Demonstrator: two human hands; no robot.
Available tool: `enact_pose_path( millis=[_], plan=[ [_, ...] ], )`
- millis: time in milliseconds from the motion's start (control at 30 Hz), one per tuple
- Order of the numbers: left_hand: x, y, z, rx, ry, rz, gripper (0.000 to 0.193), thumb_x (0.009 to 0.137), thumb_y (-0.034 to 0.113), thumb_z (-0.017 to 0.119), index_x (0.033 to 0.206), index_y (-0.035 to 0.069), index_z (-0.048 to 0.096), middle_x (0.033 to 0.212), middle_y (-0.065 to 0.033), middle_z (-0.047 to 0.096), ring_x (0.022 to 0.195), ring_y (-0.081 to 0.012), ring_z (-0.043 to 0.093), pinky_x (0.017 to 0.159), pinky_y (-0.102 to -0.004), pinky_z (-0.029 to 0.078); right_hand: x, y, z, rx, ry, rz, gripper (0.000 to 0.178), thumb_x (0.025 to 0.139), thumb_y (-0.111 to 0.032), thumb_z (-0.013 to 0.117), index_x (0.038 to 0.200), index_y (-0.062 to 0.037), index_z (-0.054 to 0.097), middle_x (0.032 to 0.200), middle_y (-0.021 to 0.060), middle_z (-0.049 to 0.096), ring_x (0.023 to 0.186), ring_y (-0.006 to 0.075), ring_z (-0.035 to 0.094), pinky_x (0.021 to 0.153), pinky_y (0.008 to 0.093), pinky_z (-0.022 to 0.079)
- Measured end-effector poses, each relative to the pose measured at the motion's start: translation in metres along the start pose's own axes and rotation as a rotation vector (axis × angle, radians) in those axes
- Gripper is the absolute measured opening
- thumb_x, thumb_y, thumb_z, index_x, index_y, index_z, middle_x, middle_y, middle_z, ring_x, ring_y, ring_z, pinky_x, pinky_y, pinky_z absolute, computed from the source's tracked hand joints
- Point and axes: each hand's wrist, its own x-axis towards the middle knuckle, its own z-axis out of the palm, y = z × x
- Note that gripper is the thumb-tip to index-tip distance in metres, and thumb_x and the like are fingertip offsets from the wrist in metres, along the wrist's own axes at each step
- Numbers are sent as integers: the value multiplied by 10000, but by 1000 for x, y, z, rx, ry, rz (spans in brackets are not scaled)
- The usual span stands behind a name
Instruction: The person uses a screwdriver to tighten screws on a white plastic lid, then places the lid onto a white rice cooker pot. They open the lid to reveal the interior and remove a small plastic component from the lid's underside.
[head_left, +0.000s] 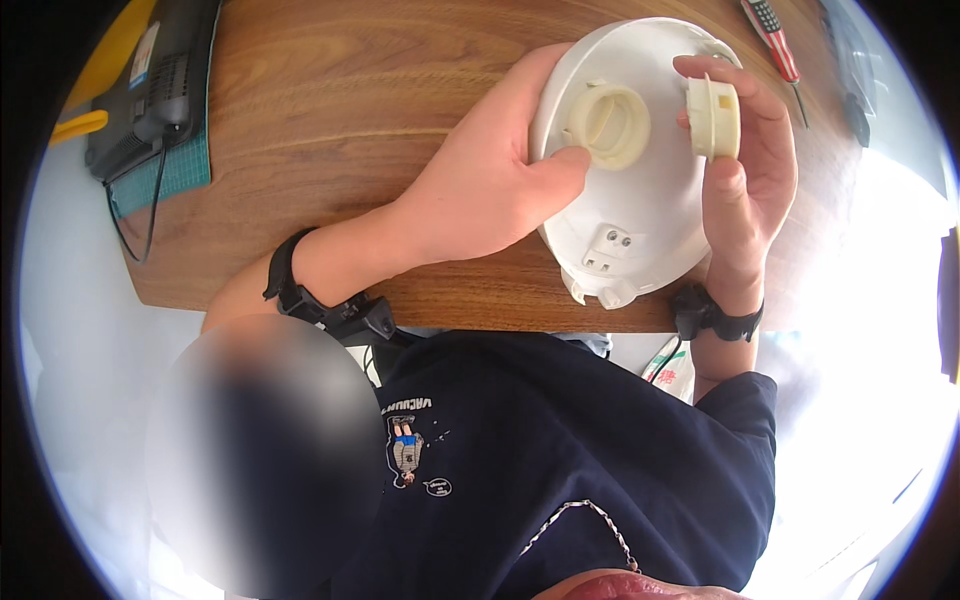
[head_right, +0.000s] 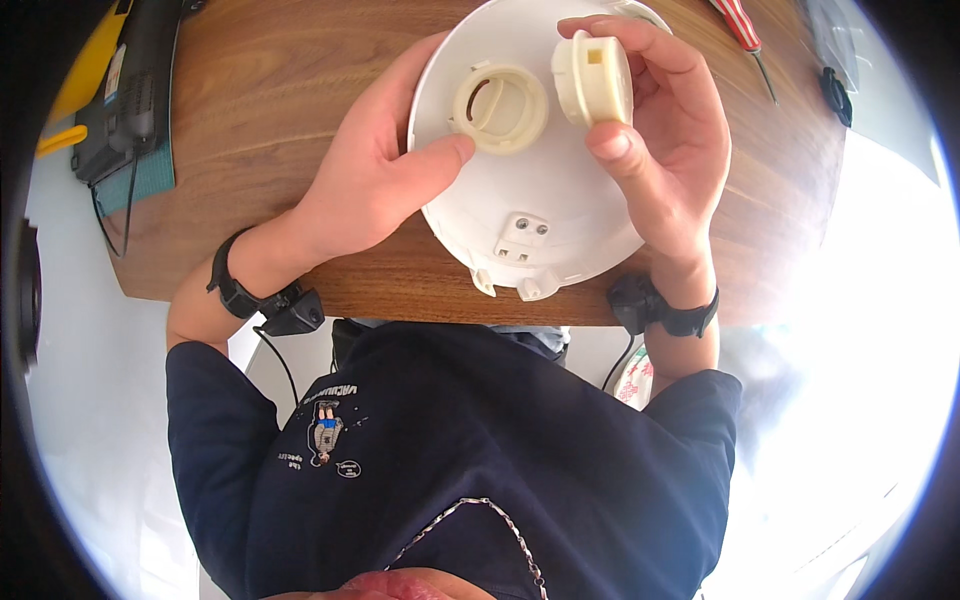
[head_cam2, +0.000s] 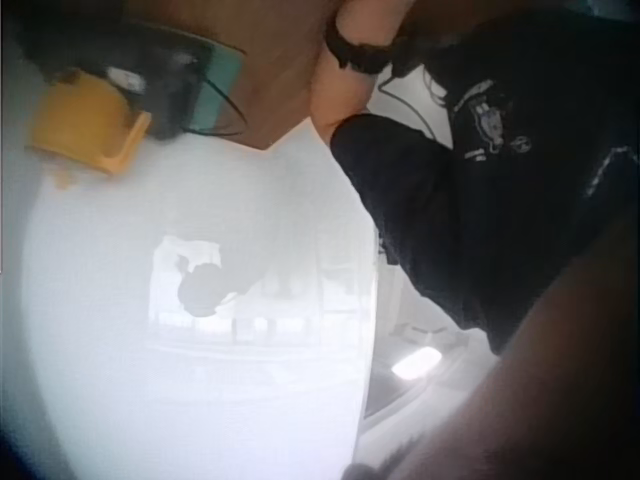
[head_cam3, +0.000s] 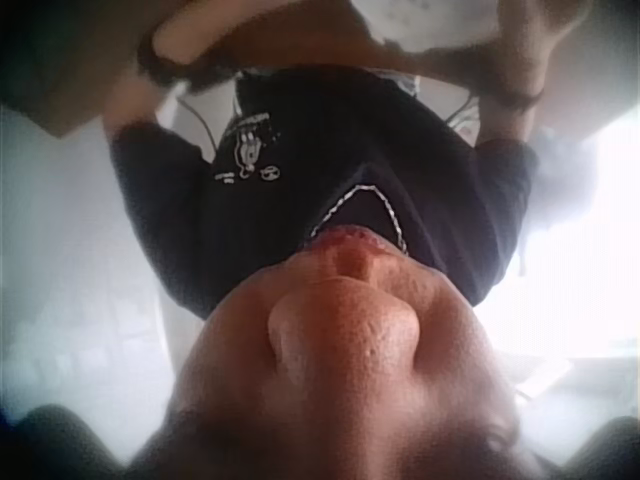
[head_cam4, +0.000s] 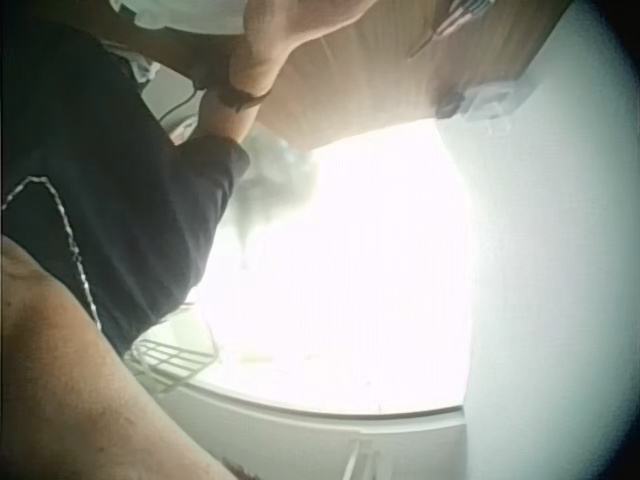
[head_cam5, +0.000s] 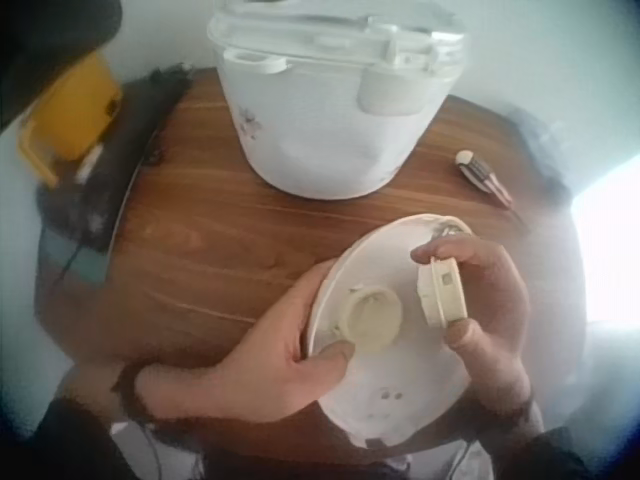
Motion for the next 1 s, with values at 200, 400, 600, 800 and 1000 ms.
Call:
enact_pose_path(
  millis=[200, 400, 600, 800, 1000],
  plan=[
    [0, 0, -3, 16, -5, -16, 640, 964, -15, 551, 1568, 2, 341, 1425, -93, 564, 1321, -154, 530, 1091, -332, 438, -2, 7, -1, -23, -31, -8, 706, 856, -356, 860, 1346, 65, 576, 1241, 92, 605, 1139, 183, 598, 1015, 329, 458],
    [-1, -3, -2, -29, 5, 0, 635, 963, -13, 552, 1562, 5, 344, 1412, -97, 565, 1303, -153, 537, 1069, -335, 454, -2, 1, 4, 100, -21, 68, 559, 809, -68, 872, 1303, 20, 627, 1187, 92, 653, 1063, 195, 661, 934, 339, 563],
    [-1, -2, 0, -99, 36, -6, 573, 989, 35, 585, 1521, -10, 376, 1371, -102, 577, 1253, -162, 558, 1049, -346, 469, -12, 8, -4, 79, 56, 194, 616, 994, -347, 704, 1416, 58, 508, 1246, 176, 680, 1098, 235, 687, 1019, 358, 516],
    [-1, -6, 0, -45, 62, 27, 555, 1002, 48, 582, 1516, -15, 381, 1372, -107, 584, 1257, -163, 560, 1058, -343, 467, -11, 13, -3, 204, 81, 153, 597, 1040, -349, 632, 1447, 53, 461, 1291, 232, 666, 1176, 315, 688, 1020, 405, 548],
    [-1, -4, 0, -56, 62, -1, 548, 1004, 46, 583, 1511, -13, 387, 1372, -105, 588, 1256, -161, 563, 1061, -344, 466, -12, 14, -5, 205, 42, 114, 618, 1039, -379, 628, 1447, 53, 459, 1309, 244, 654, 1169, 344, 695, 1019, 416, 552]
  ],
)
